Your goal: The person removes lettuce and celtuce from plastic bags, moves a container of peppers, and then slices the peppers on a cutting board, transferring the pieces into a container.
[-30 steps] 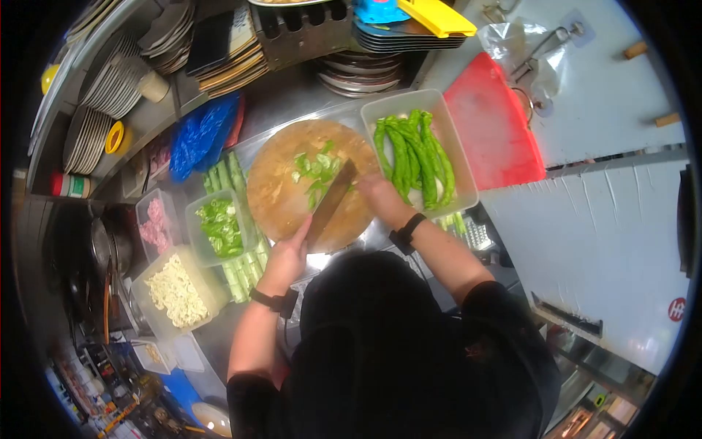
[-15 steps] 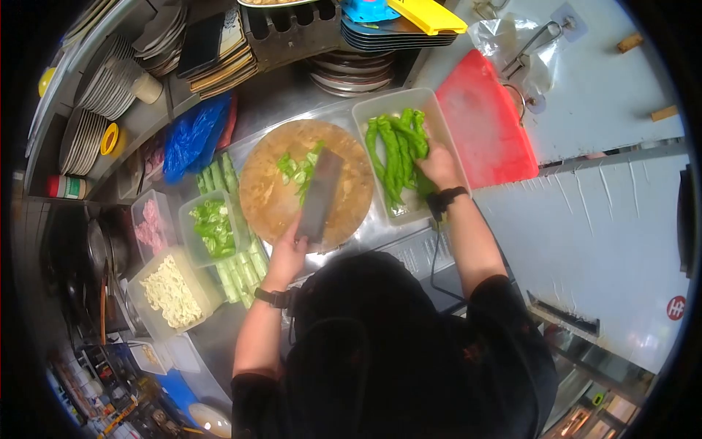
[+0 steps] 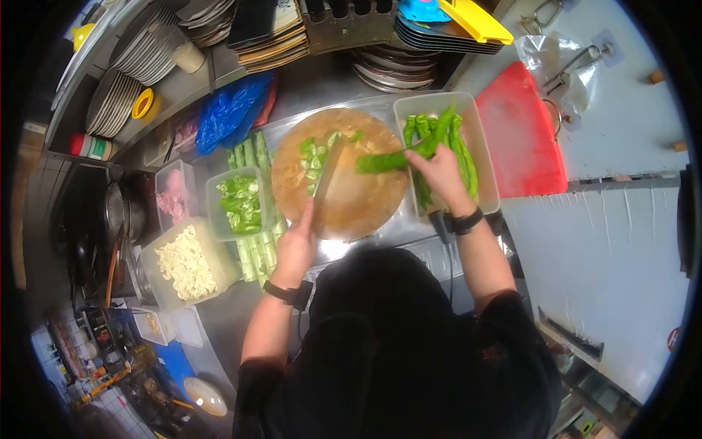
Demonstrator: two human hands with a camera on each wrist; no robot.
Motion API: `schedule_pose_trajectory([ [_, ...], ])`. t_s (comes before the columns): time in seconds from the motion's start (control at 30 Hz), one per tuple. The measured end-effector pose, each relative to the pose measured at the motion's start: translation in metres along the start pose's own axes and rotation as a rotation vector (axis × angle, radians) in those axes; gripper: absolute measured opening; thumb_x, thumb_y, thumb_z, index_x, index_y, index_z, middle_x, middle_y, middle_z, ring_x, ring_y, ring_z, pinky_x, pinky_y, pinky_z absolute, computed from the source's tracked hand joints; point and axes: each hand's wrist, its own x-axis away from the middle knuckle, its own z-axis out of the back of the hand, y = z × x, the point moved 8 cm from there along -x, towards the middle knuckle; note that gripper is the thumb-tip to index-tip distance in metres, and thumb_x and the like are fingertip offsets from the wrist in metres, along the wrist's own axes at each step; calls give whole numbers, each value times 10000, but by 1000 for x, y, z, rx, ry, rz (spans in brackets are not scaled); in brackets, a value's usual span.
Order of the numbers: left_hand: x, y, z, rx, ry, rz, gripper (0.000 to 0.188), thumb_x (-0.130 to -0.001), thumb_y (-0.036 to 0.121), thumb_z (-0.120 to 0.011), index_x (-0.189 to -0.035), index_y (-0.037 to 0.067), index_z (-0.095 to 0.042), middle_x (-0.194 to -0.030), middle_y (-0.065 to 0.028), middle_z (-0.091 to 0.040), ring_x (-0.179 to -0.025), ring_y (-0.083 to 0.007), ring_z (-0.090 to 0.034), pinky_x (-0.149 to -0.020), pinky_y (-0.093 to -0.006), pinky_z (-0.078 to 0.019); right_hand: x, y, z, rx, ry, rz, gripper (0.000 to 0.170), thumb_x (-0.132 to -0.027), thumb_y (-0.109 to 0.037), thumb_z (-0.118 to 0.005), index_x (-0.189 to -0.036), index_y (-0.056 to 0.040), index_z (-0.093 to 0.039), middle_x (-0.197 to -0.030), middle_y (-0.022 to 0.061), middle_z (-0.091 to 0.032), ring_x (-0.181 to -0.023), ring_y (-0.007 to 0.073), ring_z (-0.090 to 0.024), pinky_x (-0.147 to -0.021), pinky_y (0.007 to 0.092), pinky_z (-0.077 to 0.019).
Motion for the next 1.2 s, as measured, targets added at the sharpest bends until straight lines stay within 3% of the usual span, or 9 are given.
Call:
schedule_pose_trajectory([
  [0.17, 1, 34, 13, -137, -22, -174, 848, -828, -51, -610, -1622, 197, -447, -915, -210, -691, -687, -385, -705, -612, -492, -589, 3, -9, -38, 139, 37, 145, 341, -866, -258, -869, -990, 29, -730, -896, 200, -725, -776, 335, -714, -737, 421, -567],
  [0.37, -1, 46, 17, -162, -23, -198, 844, -813, -72, -591, -1609, 182, -472, -912, -223, -685, -704, -368, -710, -614, -479, -592, 0, -12, -43, 310, 58, 313, 369, -840, -269, -885, -984, 32, -728, -940, 221, -721, -821, 398, -702, -746, 448, -565],
  [0.5, 7, 20, -8, -213, -143, -122, 832, -822, -57, -584, -1612, 178, -466, -954, -245, -705, -714, -373, -721, -622, -478, -597, 9, -18, -41, 277, 72, 291, 372, -847, -264, -879, -972, 45, -713, -955, 225, -728, -838, 395, -708, -754, 440, -564],
  [0.6, 8, 16, -4, -176, -120, -142, 827, -826, -52, -579, -1613, 178, -463, -983, -251, -715, -721, -376, -727, -621, -468, -599, 11, -3, -30, 201, 138, 231, 380, -870, -264, -876, -959, 57, -693, -888, 188, -740, -741, 301, -733, -683, 402, -568],
  [0.67, 6, 18, -2, -152, -96, -151, 828, -827, -52, -579, -1613, 179, -463, -981, -246, -715, -722, -379, -725, -622, -467, -599, 5, 30, -27, -152, 152, -73, 395, -901, -266, -870, -971, 66, -667, -807, 135, -736, -613, 188, -713, -571, 337, -561],
  [0.77, 2, 39, 13, -87, -21, -183, 821, -833, -51, -577, -1613, 178, -463, -991, -245, -716, -721, -385, -724, -625, -467, -598, 12, 36, -23, -206, 278, -196, 402, -918, -267, -867, -978, 63, -645, -753, 95, -718, -540, 129, -678, -491, 286, -542],
  [0.87, -2, 51, 7, -72, -9, -201, 821, -840, -50, -577, -1619, 176, -453, -985, -251, -720, -723, -393, -725, -630, -477, -598, 15, 50, -33, -398, 352, -250, 401, -920, -261, -864, -971, 60, -629, -759, 97, -721, -542, 149, -684, -485, 286, -552],
  [1.0, 0, 31, -28, -171, -262, -74, 859, -834, -56, -589, -1641, 180, -410, -908, -254, -721, -716, -408, -717, -637, -505, -590, 21, 65, -43, -378, 388, -294, 389, -923, -251, -860, -962, 60, -629, -775, 103, -730, -535, 145, -683, -488, 281, -541],
  [1.2, 8, 12, -15, -27, -90, -89, 869, -840, -24, -630, -1651, 164, -381, -874, -241, -716, -684, -410, -702, -637, -510, -574, 24, 54, -39, -80, 82, -8, 332, -917, -167, -850, -1117, 24, -667, -930, 60, -736, -841, 159, -739, -728, 319, -584],
])
